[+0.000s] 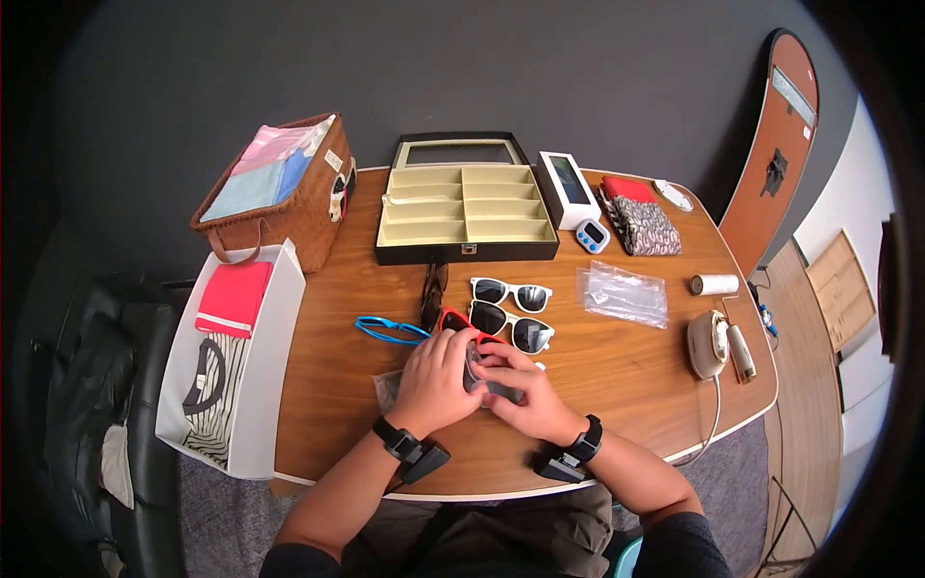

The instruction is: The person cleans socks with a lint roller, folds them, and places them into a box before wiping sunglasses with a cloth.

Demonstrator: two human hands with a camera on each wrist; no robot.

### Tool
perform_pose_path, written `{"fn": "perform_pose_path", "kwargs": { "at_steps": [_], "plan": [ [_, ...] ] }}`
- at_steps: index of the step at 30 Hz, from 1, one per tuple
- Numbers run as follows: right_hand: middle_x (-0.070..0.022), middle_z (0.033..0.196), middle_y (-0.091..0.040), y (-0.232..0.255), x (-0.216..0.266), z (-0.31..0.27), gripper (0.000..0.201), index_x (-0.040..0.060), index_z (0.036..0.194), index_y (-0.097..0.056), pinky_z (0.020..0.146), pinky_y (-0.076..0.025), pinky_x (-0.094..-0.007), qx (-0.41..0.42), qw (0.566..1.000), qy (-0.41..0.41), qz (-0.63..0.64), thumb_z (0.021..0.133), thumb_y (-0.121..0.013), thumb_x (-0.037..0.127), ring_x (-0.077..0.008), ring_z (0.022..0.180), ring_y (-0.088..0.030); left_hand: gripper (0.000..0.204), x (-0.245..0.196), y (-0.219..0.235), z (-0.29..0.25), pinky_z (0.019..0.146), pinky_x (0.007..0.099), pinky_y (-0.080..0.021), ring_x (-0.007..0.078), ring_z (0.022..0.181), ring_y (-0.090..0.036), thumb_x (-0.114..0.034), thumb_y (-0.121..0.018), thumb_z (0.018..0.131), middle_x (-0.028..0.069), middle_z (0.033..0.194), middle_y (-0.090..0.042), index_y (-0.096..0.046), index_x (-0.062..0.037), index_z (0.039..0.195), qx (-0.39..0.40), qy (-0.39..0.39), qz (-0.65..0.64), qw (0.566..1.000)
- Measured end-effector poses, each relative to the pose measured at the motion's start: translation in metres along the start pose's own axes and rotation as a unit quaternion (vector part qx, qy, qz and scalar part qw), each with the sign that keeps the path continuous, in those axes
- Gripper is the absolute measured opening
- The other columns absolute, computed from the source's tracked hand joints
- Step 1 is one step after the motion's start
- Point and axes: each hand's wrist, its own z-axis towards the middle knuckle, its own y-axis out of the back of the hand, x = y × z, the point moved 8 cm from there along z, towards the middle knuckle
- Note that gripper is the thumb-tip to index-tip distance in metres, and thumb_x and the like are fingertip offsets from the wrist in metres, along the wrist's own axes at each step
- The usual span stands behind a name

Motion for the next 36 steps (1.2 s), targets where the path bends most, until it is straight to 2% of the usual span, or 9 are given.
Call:
{"fn": "perform_pose_path", "kwargs": {
  "at_steps": [4, 9, 12, 17, 19, 21, 23, 24, 36],
  "plan": [
    [-0.0114, 0.124, -0.061, 0.011, -0.025, -0.002, 0.018, -0.0038, 0.104, -0.068, 0.083, -0.055, -0.0277, -0.067, 0.979, -0.115, 0.153, 0.088, -0.074, 0.003, -0.0131, 0.099, -0.064, 0.070, -0.009, -0.011, -0.003, 0.099, 0.0476, -0.046, 0.0386, 0.114, -0.056, -0.016, -0.079, 0.067, 0.0181, 0.122, -0.056, -0.050, -0.0053, 0.130, 0.034, -0.032, -0.041, 0.998],
    [-0.0068, 0.113, -0.064, 0.012, -0.057, -0.010, 0.009, -0.0024, 0.096, -0.066, 0.078, -0.053, -0.0244, -0.068, 0.982, -0.142, 0.105, 0.093, -0.071, 0.004, -0.0085, 0.086, -0.064, 0.083, -0.020, -0.014, -0.005, 0.104, 0.0470, -0.041, 0.0375, 0.122, -0.052, -0.024, -0.084, 0.066, 0.0179, 0.131, -0.053, -0.047, -0.0030, 0.138, 0.071, -0.071, -0.018, 0.995],
    [0.0000, 0.088, -0.068, 0.030, -0.060, -0.012, 0.004, 0.0017, 0.098, -0.067, 0.074, -0.051, -0.0223, -0.135, 0.959, -0.202, 0.144, 0.098, -0.066, 0.005, -0.0062, 0.083, -0.062, 0.097, -0.011, 0.000, 0.000, 0.107, 0.0497, -0.036, 0.0355, 0.125, -0.050, -0.043, -0.089, 0.066, 0.0185, 0.137, -0.051, -0.045, -0.0022, 0.142, 0.033, -0.044, -0.006, 0.998],
    [-0.0025, 0.093, -0.070, 0.072, -0.061, -0.007, 0.007, 0.0068, 0.097, -0.062, 0.074, -0.051, -0.0237, -0.185, 0.922, -0.184, 0.287, 0.101, -0.064, 0.012, -0.0080, 0.081, -0.063, 0.066, 0.049, -0.001, -0.010, 0.103, 0.0451, -0.043, 0.0346, 0.120, -0.055, -0.030, -0.073, 0.090, 0.0215, 0.133, -0.054, -0.044, 0.0017, 0.140, -0.114, 0.094, -0.068, 0.987],
    [-0.0033, 0.097, -0.069, 0.079, -0.057, -0.005, 0.005, 0.0066, 0.098, -0.060, 0.076, -0.052, -0.0243, -0.221, 0.872, -0.159, 0.408, 0.102, -0.062, 0.010, -0.0087, 0.084, -0.063, 0.052, 0.071, -0.027, -0.015, 0.100, 0.0389, -0.047, 0.0243, 0.119, -0.058, -0.023, -0.063, 0.100, 0.0168, 0.134, -0.057, -0.043, 0.0007, 0.142, -0.078, 0.210, -0.454, 0.862],
    [-0.0045, 0.101, -0.069, 0.083, -0.065, -0.006, 0.005, 0.0068, 0.098, -0.058, 0.077, -0.053, -0.0243, -0.203, 0.867, -0.135, 0.436, 0.101, -0.061, 0.007, -0.0094, 0.088, -0.064, 0.043, 0.068, -0.026, -0.013, 0.099, 0.0362, -0.050, 0.0192, 0.118, -0.060, -0.016, -0.055, 0.105, 0.0114, 0.134, -0.059, -0.043, -0.0010, 0.143, -0.081, 0.211, -0.486, 0.844],
    [-0.0039, 0.098, -0.069, 0.089, -0.068, -0.007, 0.005, 0.0069, 0.098, -0.058, 0.078, -0.053, -0.0239, -0.224, 0.877, -0.128, 0.405, 0.100, -0.062, 0.005, -0.0096, 0.087, -0.064, 0.042, 0.053, -0.043, -0.012, 0.100, 0.0394, -0.051, 0.0211, 0.118, -0.061, -0.014, -0.056, 0.104, 0.0102, 0.133, -0.059, -0.044, -0.0019, 0.143, 0.022, 0.256, -0.724, 0.640],
    [-0.0039, 0.098, -0.069, 0.088, -0.067, -0.007, 0.005, 0.0069, 0.098, -0.058, 0.078, -0.053, -0.0239, -0.224, 0.877, -0.127, 0.405, 0.100, -0.062, 0.005, -0.0096, 0.087, -0.064, 0.042, 0.055, -0.052, -0.018, 0.102, 0.0391, -0.052, 0.0207, 0.118, -0.062, -0.010, -0.058, 0.103, 0.0102, 0.132, -0.060, -0.045, -0.0027, 0.142, 0.079, 0.263, -0.734, 0.621],
    [-0.0023, 0.094, -0.065, 0.086, -0.062, -0.006, 0.013, 0.0051, 0.103, -0.053, 0.069, -0.054, -0.0230, -0.217, 0.935, -0.174, 0.220, 0.098, -0.064, 0.002, -0.0089, 0.079, -0.063, 0.050, 0.058, -0.058, -0.015, 0.103, 0.0326, -0.051, 0.0166, 0.116, -0.062, 0.010, -0.065, 0.092, 0.0070, 0.129, -0.063, -0.050, -0.0020, 0.138, 0.052, 0.246, -0.700, 0.668]
  ]
}}
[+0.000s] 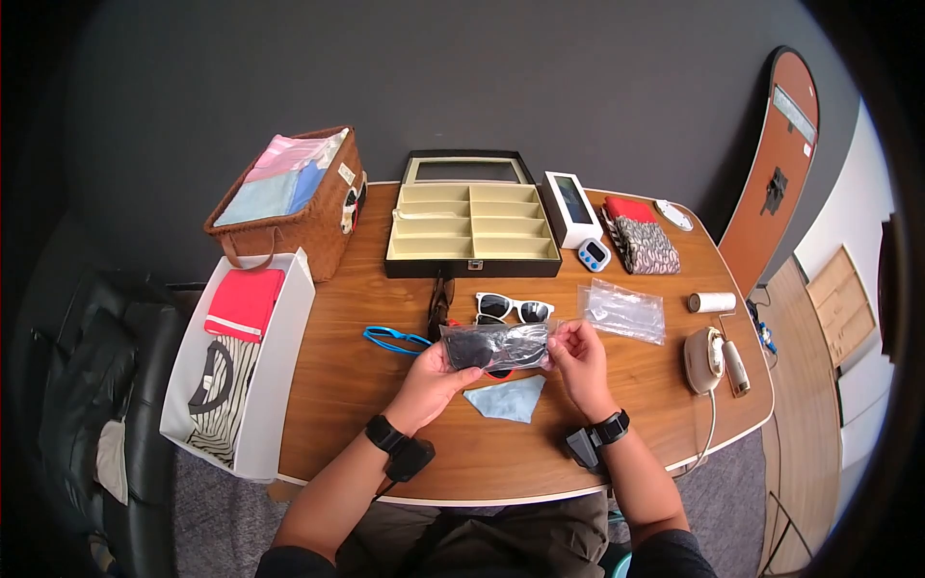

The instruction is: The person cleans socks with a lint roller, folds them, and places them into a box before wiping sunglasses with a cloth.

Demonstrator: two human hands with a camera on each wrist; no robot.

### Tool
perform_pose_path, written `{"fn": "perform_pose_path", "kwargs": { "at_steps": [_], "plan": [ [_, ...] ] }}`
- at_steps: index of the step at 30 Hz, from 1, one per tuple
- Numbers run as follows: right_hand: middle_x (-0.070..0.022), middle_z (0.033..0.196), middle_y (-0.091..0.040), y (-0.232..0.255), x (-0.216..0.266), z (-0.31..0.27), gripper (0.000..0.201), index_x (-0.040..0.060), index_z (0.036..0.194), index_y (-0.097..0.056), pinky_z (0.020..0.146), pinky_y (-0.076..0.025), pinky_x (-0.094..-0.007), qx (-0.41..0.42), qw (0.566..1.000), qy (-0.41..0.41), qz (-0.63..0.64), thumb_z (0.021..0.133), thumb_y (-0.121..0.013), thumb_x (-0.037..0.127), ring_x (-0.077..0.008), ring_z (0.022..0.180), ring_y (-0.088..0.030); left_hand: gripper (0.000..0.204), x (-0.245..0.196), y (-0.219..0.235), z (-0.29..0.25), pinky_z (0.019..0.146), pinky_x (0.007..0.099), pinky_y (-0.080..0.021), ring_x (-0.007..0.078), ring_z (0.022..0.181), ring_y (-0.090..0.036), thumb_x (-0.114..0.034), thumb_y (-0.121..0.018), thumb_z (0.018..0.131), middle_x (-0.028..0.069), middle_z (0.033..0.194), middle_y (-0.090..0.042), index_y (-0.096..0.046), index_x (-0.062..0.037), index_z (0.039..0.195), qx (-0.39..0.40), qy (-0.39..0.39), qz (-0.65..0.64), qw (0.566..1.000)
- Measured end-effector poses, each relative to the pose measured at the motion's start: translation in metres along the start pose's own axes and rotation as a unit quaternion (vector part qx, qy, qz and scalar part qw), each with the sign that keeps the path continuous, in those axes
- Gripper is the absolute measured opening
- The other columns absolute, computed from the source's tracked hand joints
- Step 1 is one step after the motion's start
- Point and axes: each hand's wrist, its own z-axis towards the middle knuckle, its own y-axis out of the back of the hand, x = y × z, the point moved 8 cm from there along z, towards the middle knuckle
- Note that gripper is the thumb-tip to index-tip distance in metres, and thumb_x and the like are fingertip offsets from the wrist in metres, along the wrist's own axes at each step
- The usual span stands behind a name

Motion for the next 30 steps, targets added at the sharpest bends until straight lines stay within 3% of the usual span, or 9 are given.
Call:
{"fn": "perform_pose_path", "kwargs": {
  "at_steps": [2, 5, 12, 15, 18, 20, 23, 27, 30],
  "plan": [
    [-0.0021, 0.092, -0.064, -0.005, 0.010, -0.003, 0.016, 0.0025, 0.109, -0.053, 0.070, -0.054, -0.0224, 0.000, 0.992, 0.052, -0.113, 0.098, -0.063, -0.002, -0.0086, 0.083, -0.064, 0.050, -0.008, -0.006, -0.002, 0.103, 0.0323, -0.051, 0.0162, 0.117, -0.062, 0.010, -0.065, 0.091, 0.0068, 0.128, -0.063, -0.051, -0.0021, 0.137, 0.001, -0.014, -0.007, 1.000],
    [-0.0015, 0.093, -0.063, -0.011, 0.011, -0.006, 0.021, 0.0025, 0.113, -0.053, 0.074, -0.054, -0.0234, 0.044, 0.990, 0.044, -0.129, 0.096, -0.063, -0.006, -0.0083, 0.086, -0.062, 0.049, -0.012, -0.003, -0.002, 0.102, 0.0329, -0.051, 0.0166, 0.117, -0.062, 0.010, -0.065, 0.092, 0.0066, 0.127, -0.063, -0.051, -0.0031, 0.136, 0.002, -0.032, -0.003, 0.999],
    [-0.0003, 0.097, -0.058, -0.018, 0.028, -0.012, 0.039, 0.0025, 0.130, -0.057, 0.079, -0.050, -0.0236, 0.066, 0.991, 0.098, -0.064, 0.092, -0.065, -0.005, -0.0082, 0.087, -0.057, 0.038, -0.001, 0.002, 0.000, 0.103, 0.0416, -0.052, 0.0237, 0.118, -0.063, 0.005, -0.057, 0.098, 0.0115, 0.130, -0.062, -0.053, -0.0063, 0.134, 0.004, 0.006, -0.091, 0.996],
    [0.0010, 0.096, -0.057, -0.020, 0.025, -0.011, 0.047, 0.0039, 0.138, -0.054, 0.079, -0.048, -0.0241, 0.122, 0.989, 0.044, -0.064, 0.093, -0.066, 0.001, -0.0082, 0.086, -0.054, 0.033, 0.000, 0.000, -0.001, 0.102, 0.0427, -0.053, 0.0238, 0.117, -0.063, 0.004, -0.056, 0.099, 0.0121, 0.130, -0.063, -0.056, -0.0058, 0.130, 0.004, 0.010, -0.084, 0.996],
    [0.0001, 0.096, -0.059, -0.019, 0.020, -0.010, 0.036, 0.0032, 0.130, -0.063, 0.079, -0.047, -0.0255, 0.099, 0.994, -0.028, -0.042, 0.094, -0.069, 0.008, -0.0093, 0.086, -0.054, 0.030, 0.002, -0.001, -0.001, 0.102, 0.0435, -0.053, 0.0246, 0.117, -0.063, 0.004, -0.057, 0.098, 0.0124, 0.129, -0.063, -0.057, -0.0055, 0.127, 0.023, 0.009, -0.067, 0.997],
    [-0.0017, 0.095, -0.062, -0.017, 0.017, -0.005, 0.022, 0.0015, 0.113, -0.072, 0.078, -0.047, -0.0264, 0.094, 0.972, 0.025, -0.215, 0.092, -0.073, 0.011, -0.0112, 0.086, -0.056, 0.031, 0.003, -0.002, -0.002, 0.100, 0.0412, -0.054, 0.0219, 0.114, -0.064, 0.004, -0.059, 0.097, 0.0103, 0.125, -0.064, -0.056, -0.0046, 0.127, 0.014, 0.015, -0.055, 0.998],
    [-0.0050, 0.097, -0.067, -0.014, 0.010, -0.005, 0.012, -0.0009, 0.098, -0.076, 0.080, -0.047, -0.0279, 0.101, 0.974, 0.032, -0.198, 0.092, -0.073, 0.009, -0.0137, 0.091, -0.059, 0.029, 0.001, -0.003, -0.005, 0.096, 0.0352, -0.055, 0.0168, 0.110, -0.064, 0.002, -0.064, 0.096, 0.0070, 0.119, -0.065, -0.057, -0.0030, 0.124, -0.005, 0.011, 0.005, 1.000],
    [-0.0068, 0.092, -0.069, -0.020, 0.016, -0.008, 0.009, -0.0002, 0.094, -0.075, 0.077, -0.047, -0.0287, 0.086, 0.970, 0.057, -0.222, 0.090, -0.074, 0.008, -0.0158, 0.088, -0.061, 0.022, -0.007, -0.002, -0.005, 0.091, 0.0263, -0.053, 0.0106, 0.105, -0.064, -0.005, -0.069, 0.095, 0.0040, 0.112, -0.068, -0.063, -0.0007, 0.116, -0.023, -0.017, 0.190, 0.981],
    [-0.0079, 0.087, -0.068, -0.026, 0.029, -0.012, 0.007, 0.0002, 0.092, -0.074, 0.073, -0.048, -0.0304, 0.069, 0.935, 0.106, -0.331, 0.089, -0.074, 0.006, -0.0181, 0.083, -0.062, 0.018, -0.009, -0.006, -0.007, 0.088, 0.0250, -0.052, 0.0096, 0.102, -0.064, -0.009, -0.068, 0.097, 0.0046, 0.110, -0.071, -0.067, 0.0008, 0.112, -0.033, -0.024, 0.223, 0.974]
  ]
}}
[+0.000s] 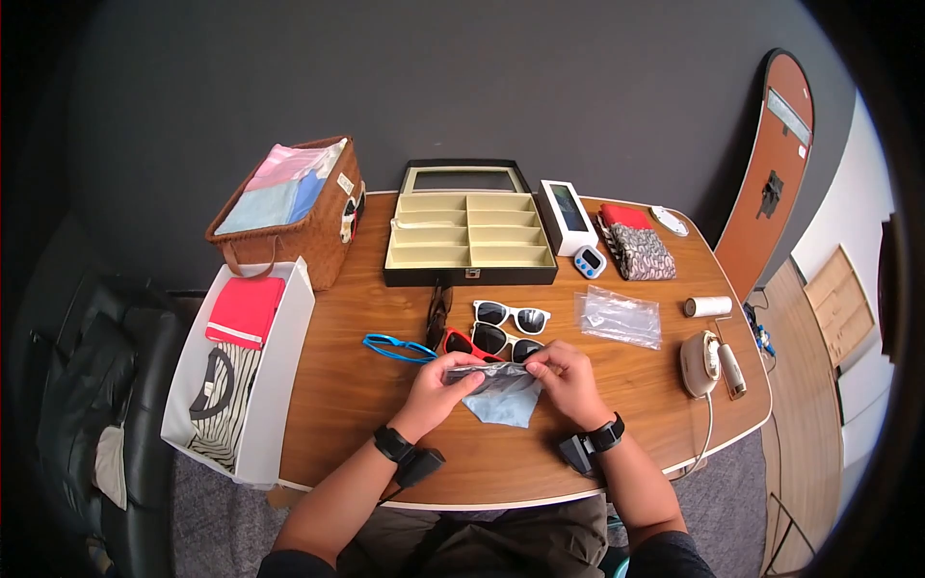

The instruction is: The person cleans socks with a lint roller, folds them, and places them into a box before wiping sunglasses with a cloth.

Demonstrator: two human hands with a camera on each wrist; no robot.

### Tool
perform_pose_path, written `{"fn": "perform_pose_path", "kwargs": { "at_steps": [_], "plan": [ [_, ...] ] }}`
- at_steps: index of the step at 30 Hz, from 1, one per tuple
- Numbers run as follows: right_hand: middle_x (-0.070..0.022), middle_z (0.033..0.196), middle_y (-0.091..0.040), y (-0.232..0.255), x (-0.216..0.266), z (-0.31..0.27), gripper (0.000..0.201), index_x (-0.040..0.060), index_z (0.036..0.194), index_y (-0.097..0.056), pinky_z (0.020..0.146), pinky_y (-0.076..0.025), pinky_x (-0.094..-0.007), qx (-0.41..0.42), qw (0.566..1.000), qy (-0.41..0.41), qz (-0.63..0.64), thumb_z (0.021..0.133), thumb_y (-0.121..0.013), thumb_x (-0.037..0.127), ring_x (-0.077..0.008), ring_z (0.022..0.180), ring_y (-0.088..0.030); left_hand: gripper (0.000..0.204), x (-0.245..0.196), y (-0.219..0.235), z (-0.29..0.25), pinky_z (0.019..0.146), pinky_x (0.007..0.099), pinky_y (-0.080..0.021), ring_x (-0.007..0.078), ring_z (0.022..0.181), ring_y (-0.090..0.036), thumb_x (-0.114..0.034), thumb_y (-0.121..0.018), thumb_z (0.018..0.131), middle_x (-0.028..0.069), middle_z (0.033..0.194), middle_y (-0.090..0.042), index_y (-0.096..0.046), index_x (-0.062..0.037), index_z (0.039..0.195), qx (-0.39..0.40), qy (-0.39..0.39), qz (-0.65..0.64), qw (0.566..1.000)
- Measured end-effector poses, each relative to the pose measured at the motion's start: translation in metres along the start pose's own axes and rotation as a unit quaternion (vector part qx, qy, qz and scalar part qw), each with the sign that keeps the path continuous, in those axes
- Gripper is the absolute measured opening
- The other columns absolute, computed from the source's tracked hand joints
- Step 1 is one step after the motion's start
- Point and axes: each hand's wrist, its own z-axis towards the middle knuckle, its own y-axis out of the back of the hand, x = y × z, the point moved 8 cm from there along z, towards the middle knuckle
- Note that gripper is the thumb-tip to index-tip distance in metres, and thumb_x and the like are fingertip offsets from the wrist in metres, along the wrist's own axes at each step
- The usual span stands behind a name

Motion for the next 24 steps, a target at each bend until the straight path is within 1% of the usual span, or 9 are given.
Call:
{"fn": "perform_pose_path", "kwargs": {
  "at_steps": [2, 9, 11, 13, 15, 17, 19, 20, 24],
  "plan": [
    [-0.0077, 0.081, -0.064, 0.001, 0.010, -0.002, 0.005, 0.0010, 0.090, -0.073, 0.063, -0.046, -0.0299, -0.018, 0.998, 0.052, -0.035, 0.088, -0.074, 0.005, -0.0177, 0.070, -0.058, 0.017, 0.005, 0.001, 0.002, 0.090, 0.0266, -0.053, 0.0115, 0.102, -0.066, -0.008, -0.066, 0.098, 0.0072, 0.111, -0.072, -0.069, 0.0016, 0.112, 0.001, -0.020, 0.012, 1.000],
    [-0.0098, 0.080, -0.063, 0.001, 0.032, -0.002, 0.006, 0.0033, 0.090, -0.072, 0.065, -0.048, -0.0361, -0.024, 0.985, 0.121, -0.118, 0.085, -0.075, 0.007, -0.0267, 0.071, -0.060, 0.017, 0.005, 0.003, 0.003, 0.088, 0.0262, -0.053, 0.0118, 0.101, -0.066, -0.009, -0.065, 0.099, 0.0100, 0.111, -0.074, -0.073, 0.0021, 0.107, -0.011, -0.023, 0.002, 1.000],
    [-0.0085, 0.083, -0.065, -0.009, 0.074, -0.010, 0.009, 0.0050, 0.087, -0.071, 0.071, -0.048, -0.0388, -0.035, 0.918, 0.263, -0.293, 0.082, -0.076, 0.011, -0.0275, 0.079, -0.062, 0.017, 0.002, 0.000, 0.003, 0.088, 0.0262, -0.053, 0.0130, 0.100, -0.067, -0.009, -0.066, 0.098, 0.0110, 0.111, -0.074, -0.074, 0.0017, 0.108, 0.004, -0.076, 0.029, 0.997],
    [-0.0058, 0.086, -0.067, -0.017, 0.089, -0.011, 0.016, 0.0087, 0.091, -0.073, 0.072, -0.049, -0.0395, -0.030, 0.906, 0.275, -0.320, 0.077, -0.079, 0.011, -0.0249, 0.082, -0.062, 0.016, 0.000, -0.006, 0.000, 0.089, 0.0282, -0.053, 0.0139, 0.102, -0.067, -0.006, -0.064, 0.097, 0.0117, 0.114, -0.073, -0.074, 0.0033, 0.107, 0.008, -0.082, 0.044, 0.996],
    [-0.0028, 0.086, -0.067, -0.034, 0.088, -0.012, 0.014, 0.0102, 0.089, -0.073, 0.072, -0.048, -0.0382, 0.044, 0.900, 0.272, -0.339, 0.076, -0.079, 0.012, -0.0246, 0.082, -0.061, 0.014, -0.003, -0.012, -0.002, 0.089, 0.0283, -0.053, 0.0138, 0.103, -0.066, -0.006, -0.066, 0.096, 0.0111, 0.111, -0.073, -0.075, 0.0027, 0.103, 0.015, -0.091, 0.067, 0.993],
    [-0.0017, 0.086, -0.068, -0.037, 0.091, -0.010, 0.013, 0.0113, 0.087, -0.072, 0.073, -0.048, -0.0377, 0.064, 0.894, 0.269, -0.352, 0.075, -0.077, 0.011, -0.0250, 0.083, -0.061, 0.018, 0.000, -0.011, -0.003, 0.091, 0.0288, -0.053, 0.0140, 0.106, -0.065, -0.007, -0.067, 0.097, 0.0097, 0.114, -0.071, -0.072, 0.0028, 0.111, 0.031, -0.101, 0.090, 0.990],
    [-0.0049, 0.085, -0.066, -0.037, 0.089, 0.000, 0.010, 0.0085, 0.084, -0.071, 0.077, -0.048, -0.0382, 0.113, 0.882, 0.244, -0.386, 0.075, -0.069, 0.010, -0.0258, 0.086, -0.060, 0.032, 0.006, -0.014, -0.002, 0.095, 0.0294, -0.052, 0.0156, 0.111, -0.063, -0.010, -0.067, 0.098, 0.0108, 0.124, -0.065, -0.062, 0.0023, 0.127, 0.029, -0.079, 0.014, 0.996],
    [-0.0069, 0.082, -0.066, -0.032, 0.084, 0.012, 0.015, 0.0092, 0.086, -0.071, 0.076, -0.049, -0.0398, 0.118, 0.874, 0.249, -0.401, 0.071, -0.067, 0.009, -0.0276, 0.085, -0.062, 0.045, -0.001, -0.016, -0.001, 0.101, 0.0311, -0.049, 0.0185, 0.119, -0.060, -0.010, -0.064, 0.100, 0.0124, 0.130, -0.059, -0.047, 0.0005, 0.140, 0.042, -0.116, -0.043, 0.991],
    [-0.0129, 0.074, -0.067, 0.008, 0.069, 0.096, 0.008, 0.0091, 0.077, -0.070, 0.068, -0.052, -0.0443, 0.060, 0.880, 0.283, -0.377, 0.071, -0.066, 0.005, -0.0330, 0.075, -0.065, 0.042, 0.005, -0.001, 0.007, 0.104, 0.0351, -0.047, 0.0227, 0.120, -0.060, -0.015, -0.059, 0.103, 0.0138, 0.126, -0.059, -0.041, -0.0020, 0.139, -0.014, -0.093, -0.096, 0.991]
  ]
}}
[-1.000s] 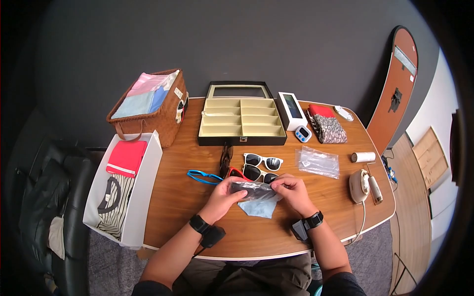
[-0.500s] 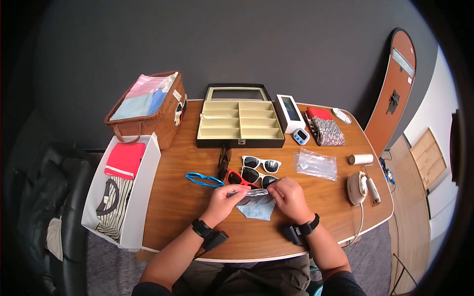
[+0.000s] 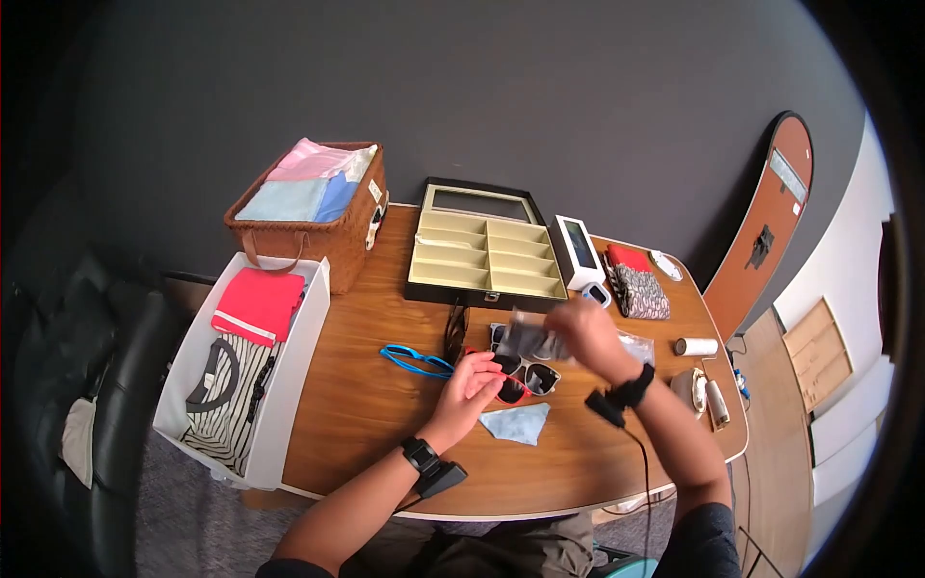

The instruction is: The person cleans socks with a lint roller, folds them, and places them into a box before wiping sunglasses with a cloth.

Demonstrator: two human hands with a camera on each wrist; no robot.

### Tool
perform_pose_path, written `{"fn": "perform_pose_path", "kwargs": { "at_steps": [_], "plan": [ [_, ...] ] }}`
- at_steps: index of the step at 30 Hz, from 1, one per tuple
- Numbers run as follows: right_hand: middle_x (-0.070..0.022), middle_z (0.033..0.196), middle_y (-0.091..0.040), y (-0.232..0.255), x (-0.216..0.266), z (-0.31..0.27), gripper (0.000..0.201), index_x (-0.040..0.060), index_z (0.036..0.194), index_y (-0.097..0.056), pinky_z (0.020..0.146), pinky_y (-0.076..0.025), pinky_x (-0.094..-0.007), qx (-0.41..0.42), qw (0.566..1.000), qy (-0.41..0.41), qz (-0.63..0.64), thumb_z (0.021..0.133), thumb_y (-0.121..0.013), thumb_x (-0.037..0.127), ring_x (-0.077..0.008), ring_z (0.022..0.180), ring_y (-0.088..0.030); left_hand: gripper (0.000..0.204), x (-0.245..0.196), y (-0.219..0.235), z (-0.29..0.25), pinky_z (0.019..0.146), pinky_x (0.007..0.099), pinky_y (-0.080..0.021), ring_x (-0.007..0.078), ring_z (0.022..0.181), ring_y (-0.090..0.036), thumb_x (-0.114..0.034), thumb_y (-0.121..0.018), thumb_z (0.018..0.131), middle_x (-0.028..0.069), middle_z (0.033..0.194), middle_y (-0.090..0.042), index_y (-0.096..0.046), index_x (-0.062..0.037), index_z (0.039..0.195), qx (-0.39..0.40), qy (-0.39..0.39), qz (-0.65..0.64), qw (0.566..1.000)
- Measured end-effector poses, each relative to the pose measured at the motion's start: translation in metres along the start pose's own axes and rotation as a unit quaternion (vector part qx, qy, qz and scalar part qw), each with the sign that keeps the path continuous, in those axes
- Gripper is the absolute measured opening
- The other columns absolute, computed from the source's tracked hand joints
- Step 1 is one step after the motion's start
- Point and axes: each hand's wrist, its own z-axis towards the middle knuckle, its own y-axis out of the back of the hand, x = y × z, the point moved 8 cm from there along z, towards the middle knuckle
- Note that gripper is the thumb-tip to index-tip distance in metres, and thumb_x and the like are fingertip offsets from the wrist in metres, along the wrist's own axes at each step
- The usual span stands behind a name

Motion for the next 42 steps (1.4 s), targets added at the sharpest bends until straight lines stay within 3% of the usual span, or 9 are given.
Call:
{"fn": "perform_pose_path", "kwargs": {
  "at_steps": [3, 12, 16, 23, 25, 31, 37, 40, 42],
  "plan": [
    [-0.0148, 0.078, -0.069, -0.008, -0.053, 0.041, 0.008, 0.0080, 0.083, -0.072, 0.073, -0.053, -0.0461, -0.017, 1.000, -0.025, -0.002, 0.080, -0.065, 0.004, -0.0358, 0.079, -0.066, 0.041, 0.006, 0.006, 0.003, 0.103, 0.0359, -0.047, 0.0234, 0.116, -0.061, -0.023, -0.057, 0.105, 0.0142, 0.125, -0.059, -0.042, -0.0022, 0.138, -0.017, -0.001, -0.029, 0.999],
    [-0.0115, 0.084, -0.072, -0.099, -0.125, 0.079, 0.014, 0.0120, 0.086, -0.074, 0.080, -0.053, -0.0443, 0.027, 0.992, -0.076, -0.101, 0.080, -0.063, 0.006, -0.0324, 0.089, -0.067, 0.041, 0.008, 0.004, 0.002, 0.099, 0.0363, -0.048, 0.0231, 0.111, -0.063, -0.029, -0.054, 0.106, 0.0137, 0.121, -0.062, -0.044, -0.0021, 0.136, 0.001, 0.015, -0.020, 1.000],
    [-0.0122, 0.084, -0.072, -0.120, -0.124, 0.073, 0.015, 0.0120, 0.086, -0.074, 0.080, -0.053, -0.0438, 0.067, 0.989, -0.095, -0.090, 0.080, -0.062, 0.006, -0.0324, 0.089, -0.067, 0.041, 0.011, 0.004, 0.002, 0.099, 0.0362, -0.049, 0.0232, 0.110, -0.064, -0.028, -0.054, 0.106, 0.0135, 0.119, -0.062, -0.044, -0.0012, 0.135, 0.001, 0.021, -0.026, 0.999],
    [-0.0140, 0.091, -0.070, -0.108, -0.108, 0.060, 0.013, 0.0087, 0.088, -0.073, 0.081, -0.054, -0.0466, -0.035, 0.987, -0.106, -0.117, 0.085, -0.061, 0.013, -0.0345, 0.092, -0.067, 0.040, 0.010, 0.002, 0.002, 0.098, 0.0359, -0.049, 0.0228, 0.109, -0.064, -0.028, -0.053, 0.107, 0.0137, 0.118, -0.063, -0.046, -0.0009, 0.134, 0.006, 0.028, -0.010, 1.000],
    [-0.0157, 0.097, -0.068, -0.124, -0.124, 0.052, 0.016, 0.0091, 0.092, -0.073, 0.083, -0.055, -0.0477, 0.063, 0.974, -0.200, -0.090, 0.089, -0.061, 0.020, -0.0358, 0.096, -0.066, 0.039, 0.008, 0.003, 0.002, 0.097, 0.0355, -0.050, 0.0225, 0.108, -0.064, -0.029, -0.053, 0.107, 0.0138, 0.117, -0.063, -0.046, -0.0011, 0.134, 0.001, 0.021, -0.008, 1.000],
    [-0.0211, 0.099, -0.067, -0.143, -0.122, 0.033, 0.035, 0.0105, 0.104, -0.075, 0.087, -0.054, -0.0501, 0.094, 0.985, -0.141, -0.037, 0.100, -0.052, 0.037, -0.0414, 0.099, -0.065, 0.039, 0.011, 0.005, 0.004, 0.097, 0.0341, -0.050, 0.0212, 0.107, -0.063, -0.024, -0.057, 0.105, 0.0145, 0.119, -0.061, -0.046, 0.0001, 0.134, 0.007, 0.036, -0.037, 0.999],
    [-0.0256, 0.109, -0.067, -0.107, -0.106, 0.026, 0.047, 0.0095, 0.122, -0.068, 0.092, -0.051, -0.0506, 0.127, 0.973, -0.187, 0.037, 0.103, -0.046, 0.046, -0.0439, 0.104, -0.064, 0.037, 0.007, 0.005, 0.004, 0.093, 0.0339, -0.051, 0.0216, 0.104, -0.066, -0.028, -0.050, 0.107, 0.0131, 0.112, -0.065, -0.047, -0.0016, 0.133, 0.010, 0.024, 0.007, 1.000],
    [-0.0254, 0.114, -0.066, -0.077, -0.120, 0.021, 0.047, 0.0030, 0.120, -0.068, 0.093, -0.051, -0.0494, 0.034, 0.984, -0.159, 0.071, 0.103, -0.050, 0.043, -0.0432, 0.106, -0.064, 0.034, 0.011, 0.007, 0.005, 0.092, 0.0332, -0.051, 0.0199, 0.100, -0.065, -0.026, -0.048, 0.108, 0.0120, 0.109, -0.065, -0.048, -0.0017, 0.132, 0.011, 0.027, 0.019, 0.999],
    [-0.0262, 0.108, -0.069, -0.044, -0.128, 0.024, 0.046, 0.0003, 0.115, -0.069, 0.092, -0.051, -0.0471, 0.018, 0.974, -0.199, 0.108, 0.103, -0.051, 0.041, -0.0433, 0.103, -0.064, 0.034, 0.009, 0.006, 0.006, 0.091, 0.0330, -0.052, 0.0194, 0.099, -0.065, -0.026, -0.047, 0.108, 0.0114, 0.108, -0.065, -0.048, -0.0017, 0.131, 0.017, 0.025, 0.014, 0.999]
  ]
}}
